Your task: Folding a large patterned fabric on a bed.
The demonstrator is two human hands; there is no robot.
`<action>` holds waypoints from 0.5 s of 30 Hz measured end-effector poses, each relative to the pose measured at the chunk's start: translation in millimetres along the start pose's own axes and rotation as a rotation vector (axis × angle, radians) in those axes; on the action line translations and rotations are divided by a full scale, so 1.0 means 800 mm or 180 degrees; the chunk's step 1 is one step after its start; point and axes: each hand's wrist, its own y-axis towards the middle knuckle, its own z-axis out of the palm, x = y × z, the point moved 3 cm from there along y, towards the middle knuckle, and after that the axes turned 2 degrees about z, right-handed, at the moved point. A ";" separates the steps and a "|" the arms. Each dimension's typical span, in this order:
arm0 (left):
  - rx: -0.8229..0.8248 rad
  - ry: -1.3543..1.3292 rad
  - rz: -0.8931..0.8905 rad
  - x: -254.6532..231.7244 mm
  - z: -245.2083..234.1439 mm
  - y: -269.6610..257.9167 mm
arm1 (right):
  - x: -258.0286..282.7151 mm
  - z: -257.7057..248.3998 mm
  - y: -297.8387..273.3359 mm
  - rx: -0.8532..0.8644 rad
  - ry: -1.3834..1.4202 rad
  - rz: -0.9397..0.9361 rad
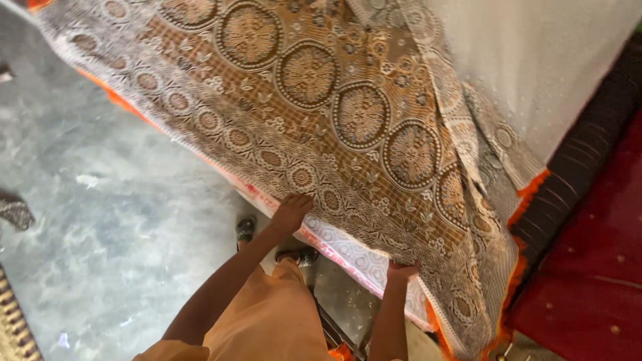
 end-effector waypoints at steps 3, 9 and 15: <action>0.0038 -0.0011 -0.0085 0.002 -0.007 -0.003 | 0.001 0.019 -0.003 -0.0103 -0.0111 -0.0055; 0.0084 -0.0033 -0.0091 0.002 0.000 -0.007 | 0.006 0.008 0.001 -0.0436 -0.0101 -0.0090; 0.0070 0.0064 0.0110 -0.002 -0.007 0.000 | 0.016 -0.022 0.015 -0.0640 -0.0259 -0.0112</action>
